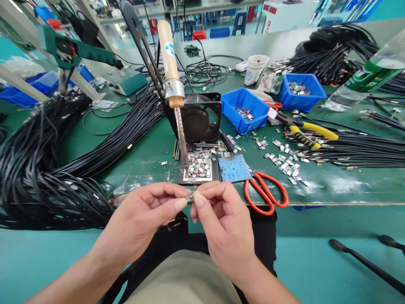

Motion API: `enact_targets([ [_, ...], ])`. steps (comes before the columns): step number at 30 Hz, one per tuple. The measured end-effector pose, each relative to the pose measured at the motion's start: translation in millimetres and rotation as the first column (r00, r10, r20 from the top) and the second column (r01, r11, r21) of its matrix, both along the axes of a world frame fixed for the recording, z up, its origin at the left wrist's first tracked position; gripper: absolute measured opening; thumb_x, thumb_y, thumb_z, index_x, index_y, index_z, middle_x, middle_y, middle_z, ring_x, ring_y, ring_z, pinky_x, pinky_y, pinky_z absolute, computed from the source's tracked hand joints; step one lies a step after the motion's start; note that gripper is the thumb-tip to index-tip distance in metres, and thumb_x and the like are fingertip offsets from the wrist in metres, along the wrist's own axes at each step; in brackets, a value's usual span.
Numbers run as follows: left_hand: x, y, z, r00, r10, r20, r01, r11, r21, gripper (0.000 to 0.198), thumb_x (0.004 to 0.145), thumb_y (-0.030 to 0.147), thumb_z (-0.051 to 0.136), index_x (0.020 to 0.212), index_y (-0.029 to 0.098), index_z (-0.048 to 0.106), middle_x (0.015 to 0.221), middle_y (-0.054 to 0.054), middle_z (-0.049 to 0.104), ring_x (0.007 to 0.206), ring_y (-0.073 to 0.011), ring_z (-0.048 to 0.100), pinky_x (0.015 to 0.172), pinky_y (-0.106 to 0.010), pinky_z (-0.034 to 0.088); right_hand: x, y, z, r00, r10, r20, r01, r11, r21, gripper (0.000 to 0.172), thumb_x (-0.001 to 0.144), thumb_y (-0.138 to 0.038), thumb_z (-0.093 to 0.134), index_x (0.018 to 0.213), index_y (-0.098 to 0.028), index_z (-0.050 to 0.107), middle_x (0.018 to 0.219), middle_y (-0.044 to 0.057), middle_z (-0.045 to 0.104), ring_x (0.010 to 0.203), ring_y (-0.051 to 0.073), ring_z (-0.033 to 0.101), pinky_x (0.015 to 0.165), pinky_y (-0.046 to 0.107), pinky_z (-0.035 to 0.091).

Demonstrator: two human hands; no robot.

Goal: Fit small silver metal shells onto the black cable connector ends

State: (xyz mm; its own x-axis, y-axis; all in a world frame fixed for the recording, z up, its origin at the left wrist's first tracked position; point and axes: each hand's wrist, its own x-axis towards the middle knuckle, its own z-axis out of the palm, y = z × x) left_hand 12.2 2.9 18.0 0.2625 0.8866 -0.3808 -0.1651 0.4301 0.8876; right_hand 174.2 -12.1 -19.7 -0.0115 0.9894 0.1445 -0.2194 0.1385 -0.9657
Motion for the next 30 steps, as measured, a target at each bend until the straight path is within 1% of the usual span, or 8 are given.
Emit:
enact_targets([
  [3, -2, 3, -2.9, 0.999, -0.041, 0.018, 0.042, 0.998, -0.052, 0.016, 0.087, 0.029, 0.078, 0.089, 0.014, 0.076, 0.070, 0.001, 0.063, 0.060, -0.0042, 0.040, 0.056, -0.018, 0.031, -1, 1, 0.4, 1.000, -0.018, 0.025, 0.019, 1.000, -0.004, 0.011, 0.101, -0.017, 0.061, 0.091, -0.019, 0.058, 0.084, -0.001, 0.062, 0.066, 0.008, 0.063, 0.057, 0.019, 0.055],
  [5, -4, 5, -3.9, 0.998, -0.065, 0.004, 0.065, 0.994, -0.085, 0.018, 0.087, 0.031, 0.078, 0.088, 0.013, 0.077, 0.067, 0.001, 0.058, 0.060, -0.0050, 0.035, 0.056, -0.021, 0.027, -1, 2, 0.0, 0.999, -0.030, 0.032, 0.031, 0.999, -0.015, 0.011, 0.101, -0.018, 0.062, 0.090, -0.019, 0.058, 0.084, -0.001, 0.062, 0.065, 0.008, 0.063, 0.056, 0.020, 0.056],
  [11, -6, 9, -7.5, 0.997, -0.073, 0.040, 0.078, 0.988, -0.135, 0.018, 0.085, 0.031, 0.080, 0.086, 0.013, 0.076, 0.061, 0.003, 0.052, 0.057, -0.0053, 0.032, 0.054, -0.023, 0.022, -3, 3, -0.6, 0.998, -0.040, 0.042, 0.042, 0.999, -0.032, 0.012, 0.100, -0.019, 0.063, 0.089, -0.018, 0.059, 0.082, -0.001, 0.063, 0.063, 0.008, 0.063, 0.054, 0.018, 0.056],
  [17, -4, 12, -8.4, 0.996, -0.070, 0.059, 0.078, 0.987, -0.141, 0.018, 0.086, 0.029, 0.078, 0.083, 0.012, 0.072, 0.059, 0.004, 0.049, 0.054, -0.0047, 0.033, 0.053, -0.023, 0.022, -4, 3, -1.3, 0.996, -0.055, 0.065, 0.058, 0.997, -0.043, 0.013, 0.099, -0.019, 0.064, 0.088, -0.017, 0.060, 0.081, 0.000, 0.063, 0.062, 0.008, 0.063, 0.054, 0.019, 0.057],
  [22, -5, 16, -10.6, 0.995, -0.080, 0.065, 0.090, 0.981, -0.169, 0.019, 0.088, 0.027, 0.075, 0.080, 0.011, 0.069, 0.058, 0.004, 0.047, 0.053, -0.0040, 0.032, 0.052, -0.022, 0.022, -2, 7, -3.3, 0.989, -0.061, 0.136, 0.067, 0.997, -0.043, 0.008, 0.099, -0.018, 0.065, 0.091, -0.017, 0.063, 0.077, 0.000, 0.066, 0.063, 0.009, 0.064, 0.057, 0.019, 0.057],
  [25, -5, 20, -12.1, 0.995, -0.066, 0.073, 0.079, 0.979, -0.190, 0.023, 0.089, 0.026, 0.073, 0.074, 0.012, 0.063, 0.056, 0.005, 0.044, 0.050, -0.0038, 0.031, 0.049, -0.021, 0.021, 3, 10, -6.4, 0.971, -0.104, 0.213, 0.102, 0.995, 0.021, 0.004, 0.096, -0.014, 0.068, 0.094, -0.018, 0.068, 0.092, 0.003, 0.068, 0.080, 0.012, 0.067, 0.070, 0.023, 0.058],
  [27, -5, 23, -12.2, 0.995, -0.062, 0.077, 0.077, 0.973, -0.217, 0.027, 0.089, 0.024, 0.071, 0.069, 0.013, 0.059, 0.052, 0.006, 0.042, 0.048, -0.0039, 0.031, 0.048, -0.021, 0.021, 7, 11, -8.6, 0.949, -0.125, 0.289, 0.098, 0.989, 0.107, 0.009, 0.094, -0.011, 0.069, 0.096, -0.020, 0.070, 0.104, 0.004, 0.067, 0.096, 0.015, 0.067, 0.080, 0.026, 0.057],
  [30, -4, 27, -11.2, 0.995, -0.064, 0.073, 0.080, 0.967, -0.240, 0.028, 0.090, 0.025, 0.070, 0.067, 0.013, 0.058, 0.049, 0.006, 0.040, 0.046, -0.0036, 0.029, 0.046, -0.021, 0.020, 11, 13, -10.7, 0.912, -0.128, 0.389, 0.055, 0.980, 0.192, 0.017, 0.092, -0.007, 0.070, 0.099, -0.023, 0.070, 0.109, 0.003, 0.067, 0.104, 0.016, 0.065, 0.086, 0.028, 0.056],
])
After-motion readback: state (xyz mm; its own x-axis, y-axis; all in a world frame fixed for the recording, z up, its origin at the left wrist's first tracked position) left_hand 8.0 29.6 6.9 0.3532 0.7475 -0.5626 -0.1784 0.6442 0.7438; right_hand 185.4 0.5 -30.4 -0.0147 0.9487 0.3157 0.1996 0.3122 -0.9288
